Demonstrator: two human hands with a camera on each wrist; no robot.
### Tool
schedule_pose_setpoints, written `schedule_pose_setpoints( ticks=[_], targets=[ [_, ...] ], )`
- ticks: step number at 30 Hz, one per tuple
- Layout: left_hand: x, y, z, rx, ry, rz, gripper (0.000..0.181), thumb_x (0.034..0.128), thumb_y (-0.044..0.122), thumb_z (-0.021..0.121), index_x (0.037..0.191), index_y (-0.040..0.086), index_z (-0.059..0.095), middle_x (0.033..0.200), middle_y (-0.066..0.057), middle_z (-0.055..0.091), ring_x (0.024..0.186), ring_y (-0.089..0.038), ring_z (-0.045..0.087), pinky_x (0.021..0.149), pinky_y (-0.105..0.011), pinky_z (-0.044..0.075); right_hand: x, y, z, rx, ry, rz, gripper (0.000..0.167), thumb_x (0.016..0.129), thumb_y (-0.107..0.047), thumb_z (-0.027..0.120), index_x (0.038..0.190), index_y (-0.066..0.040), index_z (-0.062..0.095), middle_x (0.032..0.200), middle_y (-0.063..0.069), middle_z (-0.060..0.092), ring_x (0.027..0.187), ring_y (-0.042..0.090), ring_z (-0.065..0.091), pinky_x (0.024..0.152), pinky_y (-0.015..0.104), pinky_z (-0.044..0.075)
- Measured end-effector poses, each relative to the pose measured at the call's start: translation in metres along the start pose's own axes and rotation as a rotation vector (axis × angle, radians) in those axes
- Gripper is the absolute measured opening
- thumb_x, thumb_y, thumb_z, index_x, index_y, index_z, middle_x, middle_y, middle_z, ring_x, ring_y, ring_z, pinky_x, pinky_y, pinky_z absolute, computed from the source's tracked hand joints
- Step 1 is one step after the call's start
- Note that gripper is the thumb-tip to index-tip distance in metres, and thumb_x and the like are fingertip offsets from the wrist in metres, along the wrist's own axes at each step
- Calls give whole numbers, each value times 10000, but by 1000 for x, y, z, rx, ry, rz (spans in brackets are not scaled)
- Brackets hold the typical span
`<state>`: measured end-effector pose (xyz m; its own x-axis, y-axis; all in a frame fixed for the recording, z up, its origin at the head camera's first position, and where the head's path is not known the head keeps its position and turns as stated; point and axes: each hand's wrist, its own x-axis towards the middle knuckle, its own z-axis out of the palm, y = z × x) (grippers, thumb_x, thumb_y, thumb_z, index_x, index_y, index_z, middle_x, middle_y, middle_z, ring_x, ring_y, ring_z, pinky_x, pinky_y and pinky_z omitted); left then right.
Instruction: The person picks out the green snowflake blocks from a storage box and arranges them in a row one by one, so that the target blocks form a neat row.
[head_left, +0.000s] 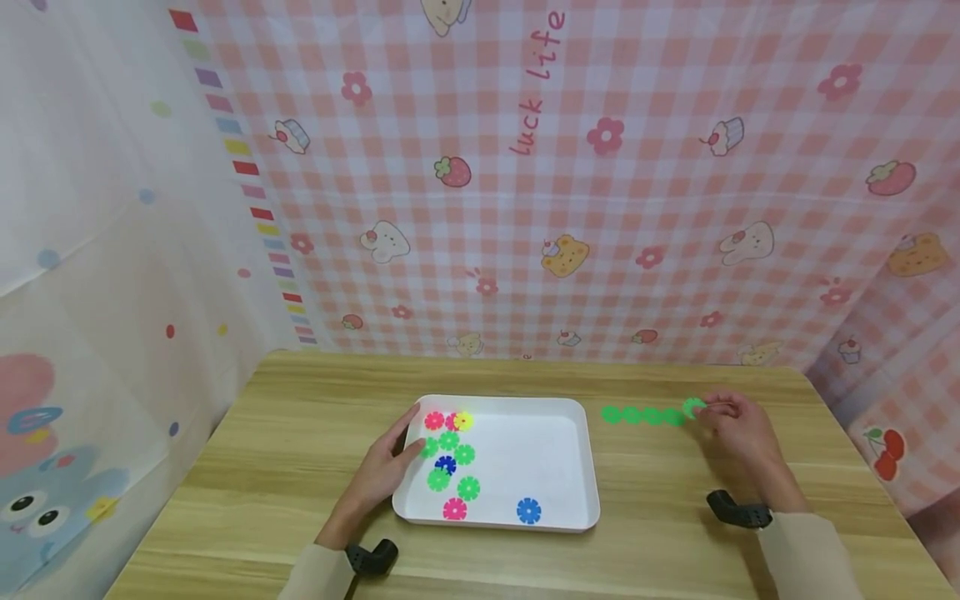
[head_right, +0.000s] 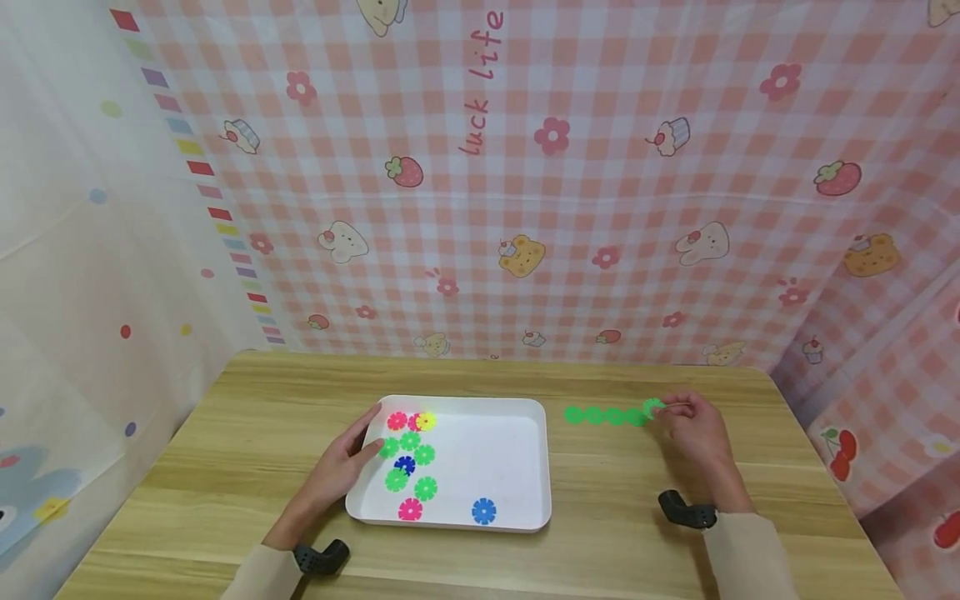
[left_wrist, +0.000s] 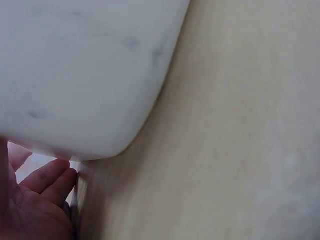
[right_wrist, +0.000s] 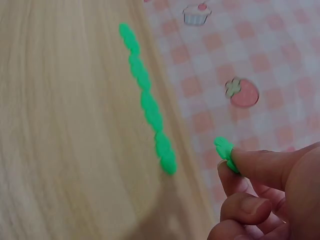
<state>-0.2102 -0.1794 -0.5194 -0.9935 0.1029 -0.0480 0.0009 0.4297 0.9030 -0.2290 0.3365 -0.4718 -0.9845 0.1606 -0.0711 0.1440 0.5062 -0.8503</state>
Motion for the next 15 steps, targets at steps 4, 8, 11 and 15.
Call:
schedule_pose_setpoints(
  ticks=[4, 8, 11, 15],
  targets=[
    [0, 0, 0, 2, 1, -4, 581, 1032, 228, 521, 1566, 290, 300, 1649, -29, 216, 1524, -276, 142, 1229, -504, 120, 4, 12, 0, 24, 29, 30, 447, 976, -294, 630, 1263, 32, 522, 856, -188, 627, 744, 22, 562, 601, 229, 503],
    [0, 1, 0, -3, 2, -12, 582, 1031, 228, 522, 1565, 296, 300, 1648, -27, 216, 1524, -277, 141, 1228, -506, 119, 9, 25, 2, 50, 63, 90, 428, 971, -273, 636, 1262, 22, 532, 801, -235, 591, 687, 6, 518, 553, 215, 479],
    [0, 0, 0, -5, 2, -12, 582, 1031, 228, 523, 1564, 293, 301, 1647, -26, 218, 1523, -277, 143, 1229, -503, 120, 11, 32, 5, 44, 104, 114, 378, 969, -248, 635, 1223, 21, 557, 773, -236, 580, 686, -6, 502, 560, 200, 456],
    [0, 0, 0, -9, 2, -10, 579, 1033, 229, 518, 1565, 294, 299, 1648, -25, 215, 1524, -276, 141, 1229, -504, 116, 12, 36, 9, 16, 154, 98, 337, 960, -226, 648, 1175, 26, 584, 757, -222, 592, 715, -44, 514, 610, 168, 436]
  ],
)
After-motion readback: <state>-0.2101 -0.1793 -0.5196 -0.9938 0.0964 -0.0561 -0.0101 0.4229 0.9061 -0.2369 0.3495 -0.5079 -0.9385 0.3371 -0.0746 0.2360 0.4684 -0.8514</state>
